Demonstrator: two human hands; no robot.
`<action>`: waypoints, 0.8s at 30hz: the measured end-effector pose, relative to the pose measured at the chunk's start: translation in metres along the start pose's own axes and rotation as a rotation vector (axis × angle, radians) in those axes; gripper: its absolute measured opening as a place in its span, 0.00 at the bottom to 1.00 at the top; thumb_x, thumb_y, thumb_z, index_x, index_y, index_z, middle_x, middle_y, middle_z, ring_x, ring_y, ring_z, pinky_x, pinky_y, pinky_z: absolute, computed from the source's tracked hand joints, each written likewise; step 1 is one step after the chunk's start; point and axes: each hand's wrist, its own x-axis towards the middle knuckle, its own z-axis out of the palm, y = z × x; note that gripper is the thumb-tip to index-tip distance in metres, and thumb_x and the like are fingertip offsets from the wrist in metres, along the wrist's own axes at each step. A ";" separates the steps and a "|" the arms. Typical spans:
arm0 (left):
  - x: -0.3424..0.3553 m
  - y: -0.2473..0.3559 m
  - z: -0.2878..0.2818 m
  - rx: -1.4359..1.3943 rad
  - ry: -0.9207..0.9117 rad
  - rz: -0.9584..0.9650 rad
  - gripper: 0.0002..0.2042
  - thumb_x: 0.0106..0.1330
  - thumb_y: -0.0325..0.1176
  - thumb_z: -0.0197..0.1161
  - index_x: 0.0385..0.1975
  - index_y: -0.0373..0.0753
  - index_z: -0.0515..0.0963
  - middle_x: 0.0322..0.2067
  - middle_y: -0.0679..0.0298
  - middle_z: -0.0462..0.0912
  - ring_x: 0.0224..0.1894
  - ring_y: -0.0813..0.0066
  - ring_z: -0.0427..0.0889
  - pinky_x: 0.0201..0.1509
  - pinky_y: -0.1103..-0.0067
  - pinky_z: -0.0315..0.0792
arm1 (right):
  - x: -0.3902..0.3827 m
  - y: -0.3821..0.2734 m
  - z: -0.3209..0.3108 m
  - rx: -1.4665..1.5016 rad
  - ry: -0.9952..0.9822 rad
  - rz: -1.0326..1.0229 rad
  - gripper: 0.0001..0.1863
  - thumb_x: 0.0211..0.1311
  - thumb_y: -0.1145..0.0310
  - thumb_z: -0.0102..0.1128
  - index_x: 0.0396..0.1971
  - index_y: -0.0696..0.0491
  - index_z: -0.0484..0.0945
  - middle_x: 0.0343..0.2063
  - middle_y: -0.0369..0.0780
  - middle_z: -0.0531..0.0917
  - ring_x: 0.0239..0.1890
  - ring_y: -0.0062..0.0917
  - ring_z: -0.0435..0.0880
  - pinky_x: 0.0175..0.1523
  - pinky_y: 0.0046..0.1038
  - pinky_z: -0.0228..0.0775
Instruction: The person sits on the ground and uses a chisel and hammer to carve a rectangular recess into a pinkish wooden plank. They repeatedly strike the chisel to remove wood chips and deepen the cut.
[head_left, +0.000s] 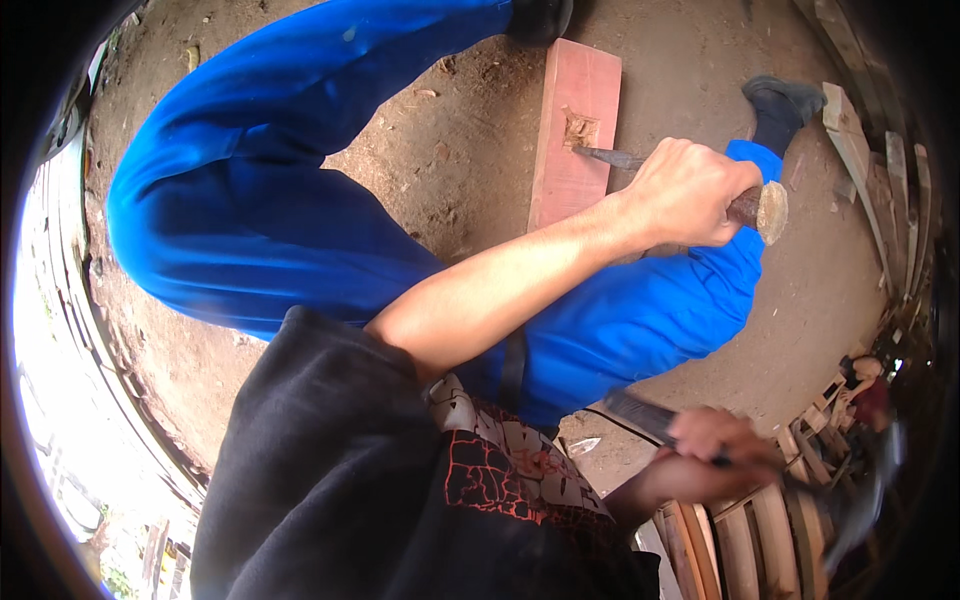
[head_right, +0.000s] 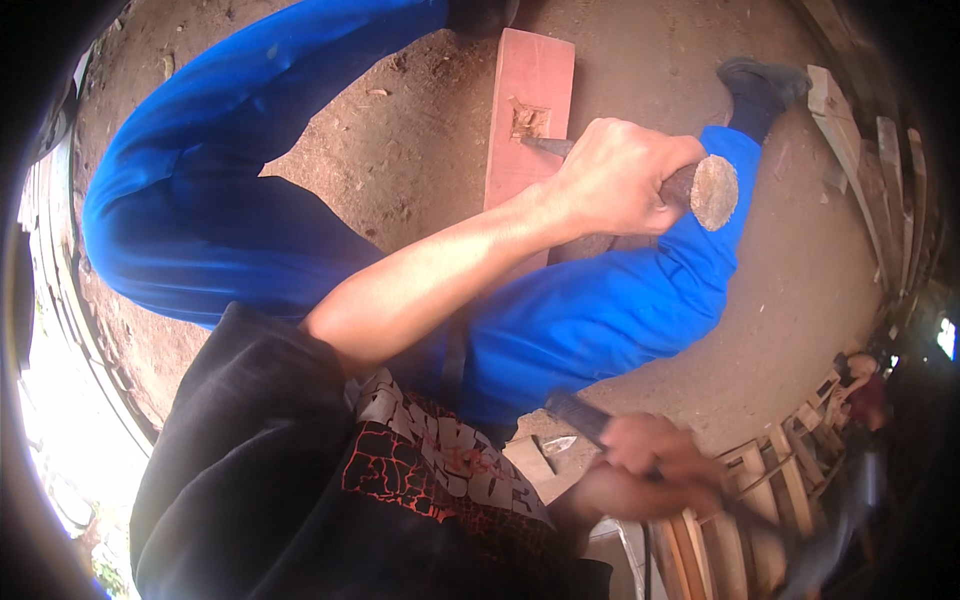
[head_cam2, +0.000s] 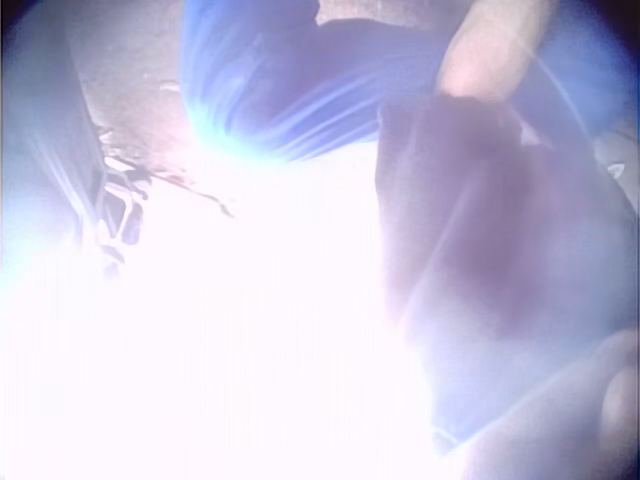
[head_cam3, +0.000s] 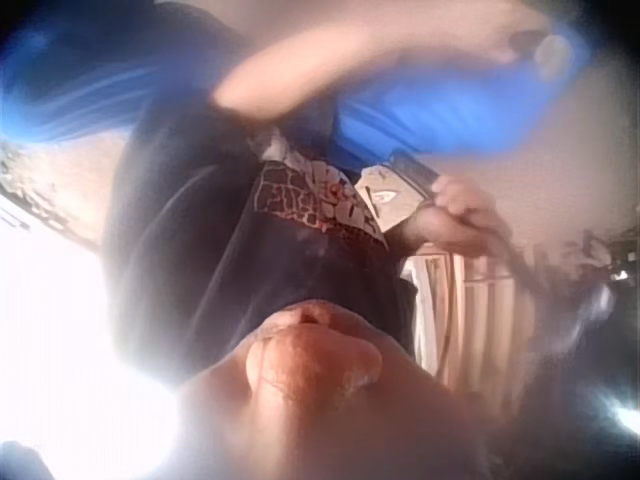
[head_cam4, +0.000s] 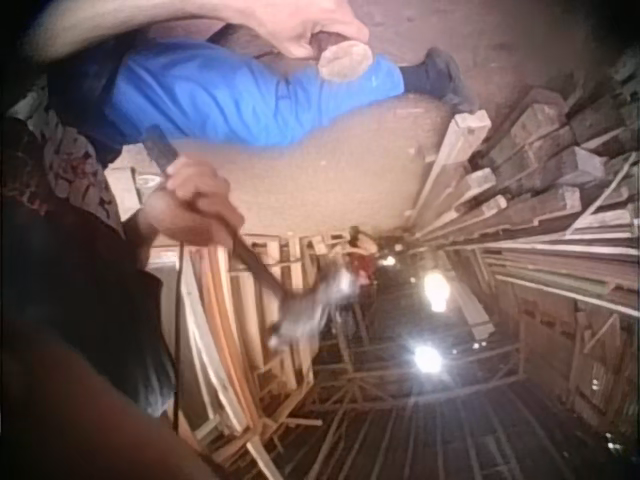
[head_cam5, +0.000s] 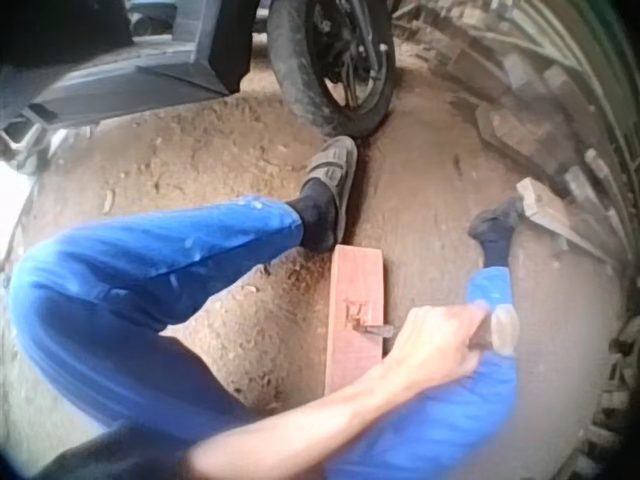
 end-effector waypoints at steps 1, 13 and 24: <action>0.002 -0.001 0.000 0.005 -0.009 -0.006 0.12 0.44 0.31 0.65 0.32 0.41 0.80 0.21 0.57 0.81 0.27 0.52 0.83 0.29 0.62 0.76 | 0.001 0.002 -0.001 -0.211 -0.009 0.212 0.26 0.77 0.42 0.33 0.28 0.49 0.62 0.13 0.33 0.65 0.09 0.16 0.60 0.13 0.19 0.58; -0.008 0.001 0.016 -0.001 -0.102 0.023 0.12 0.43 0.32 0.66 0.31 0.42 0.79 0.21 0.59 0.81 0.25 0.53 0.82 0.28 0.62 0.76 | -0.016 0.010 -0.001 -0.623 -0.017 0.540 0.26 0.78 0.45 0.38 0.25 0.50 0.61 0.12 0.33 0.61 0.10 0.16 0.58 0.14 0.19 0.54; -0.070 0.003 0.018 -0.016 -0.270 0.363 0.10 0.46 0.34 0.66 0.29 0.44 0.77 0.20 0.68 0.75 0.22 0.68 0.77 0.22 0.71 0.69 | -0.026 0.001 -0.016 -0.427 0.268 0.451 0.26 0.78 0.44 0.37 0.27 0.51 0.62 0.11 0.34 0.61 0.08 0.16 0.58 0.12 0.20 0.55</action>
